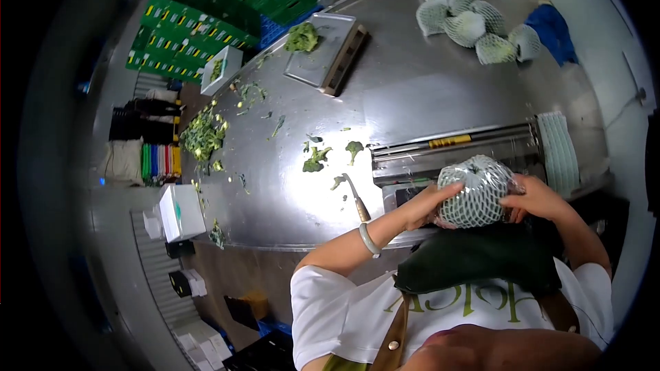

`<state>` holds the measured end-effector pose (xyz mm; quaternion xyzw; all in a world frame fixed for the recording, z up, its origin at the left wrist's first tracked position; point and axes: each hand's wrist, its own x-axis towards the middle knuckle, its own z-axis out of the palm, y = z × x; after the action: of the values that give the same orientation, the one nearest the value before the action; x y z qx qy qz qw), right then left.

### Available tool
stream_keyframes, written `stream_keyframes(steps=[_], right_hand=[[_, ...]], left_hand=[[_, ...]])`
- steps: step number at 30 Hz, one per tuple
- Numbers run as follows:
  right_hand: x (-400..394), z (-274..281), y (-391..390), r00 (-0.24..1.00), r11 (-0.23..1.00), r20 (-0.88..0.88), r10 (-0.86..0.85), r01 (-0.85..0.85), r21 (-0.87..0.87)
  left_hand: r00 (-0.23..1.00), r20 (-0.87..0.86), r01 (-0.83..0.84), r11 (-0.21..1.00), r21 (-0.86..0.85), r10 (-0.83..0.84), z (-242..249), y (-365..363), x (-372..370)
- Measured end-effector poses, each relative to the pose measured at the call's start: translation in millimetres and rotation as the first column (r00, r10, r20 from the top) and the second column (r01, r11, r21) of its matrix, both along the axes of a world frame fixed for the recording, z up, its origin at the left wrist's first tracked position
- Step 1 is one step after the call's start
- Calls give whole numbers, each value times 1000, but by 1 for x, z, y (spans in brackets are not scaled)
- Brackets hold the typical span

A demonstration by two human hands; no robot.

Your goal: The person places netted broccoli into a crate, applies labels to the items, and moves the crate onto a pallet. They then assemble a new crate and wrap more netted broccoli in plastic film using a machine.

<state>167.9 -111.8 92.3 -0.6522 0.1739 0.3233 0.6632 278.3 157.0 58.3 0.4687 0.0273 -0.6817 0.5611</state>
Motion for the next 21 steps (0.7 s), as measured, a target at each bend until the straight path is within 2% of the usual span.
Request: stream_keyframes(steps=[2,3,4,6,7,8,10,11,12,13,14,16,17,18,19,20,21], right_hand=[[-22,-39,-1,998,998,-52,34,-37,-57],[-30,-50,5,998,979,41,41,-32,-200],[-37,-53,10,997,973,75,12,6,-232],[-57,-97,13,976,963,200,-84,132,-237],[-63,-103,14,968,954,184,-171,209,-215],[-68,-110,15,951,937,162,-262,291,-194],[-80,-136,16,900,869,218,-377,425,-252],[-83,-147,17,855,805,406,-322,474,-358],[-84,-150,24,770,754,512,-381,579,-309],[-89,-161,21,772,737,498,-394,590,-331],[-94,-167,18,800,723,395,-452,588,-363],[-105,-207,5,795,590,427,-430,606,-533],[-107,-210,6,823,547,435,-365,568,-615],[-106,-215,7,850,497,436,-294,526,-690],[-103,-218,8,875,438,432,-219,484,-758],[-97,-206,15,893,271,441,90,404,-874],[-98,-219,18,895,245,412,171,367,-898]], left_hand=[[988,-152,-8,995,99,23,-60,12,-18],[989,-130,-53,996,76,63,-70,14,-26],[988,-113,-101,993,52,107,-76,17,-35],[994,68,-94,994,50,90,-92,32,-53],[981,158,-116,993,21,111,-91,38,-62],[931,329,-197,976,96,156,-103,47,-74],[844,346,-454,889,54,410,-117,55,-92],[793,422,-513,855,74,439,-121,53,-99],[737,500,-567,819,90,456,-126,49,-103],[661,568,-653,748,115,490,-129,40,-106],[608,612,-702,703,116,506,-134,35,-105],[471,733,-771,633,72,490,-169,34,-103],[367,908,-695,709,123,202,-173,33,-102],[191,977,-623,758,195,-95,-177,32,-101],[-34,932,-564,776,280,-361,-181,29,-99],[-141,891,-511,803,308,-431,-186,22,-99],[-252,836,-456,822,342,-487,-191,13,-100]])
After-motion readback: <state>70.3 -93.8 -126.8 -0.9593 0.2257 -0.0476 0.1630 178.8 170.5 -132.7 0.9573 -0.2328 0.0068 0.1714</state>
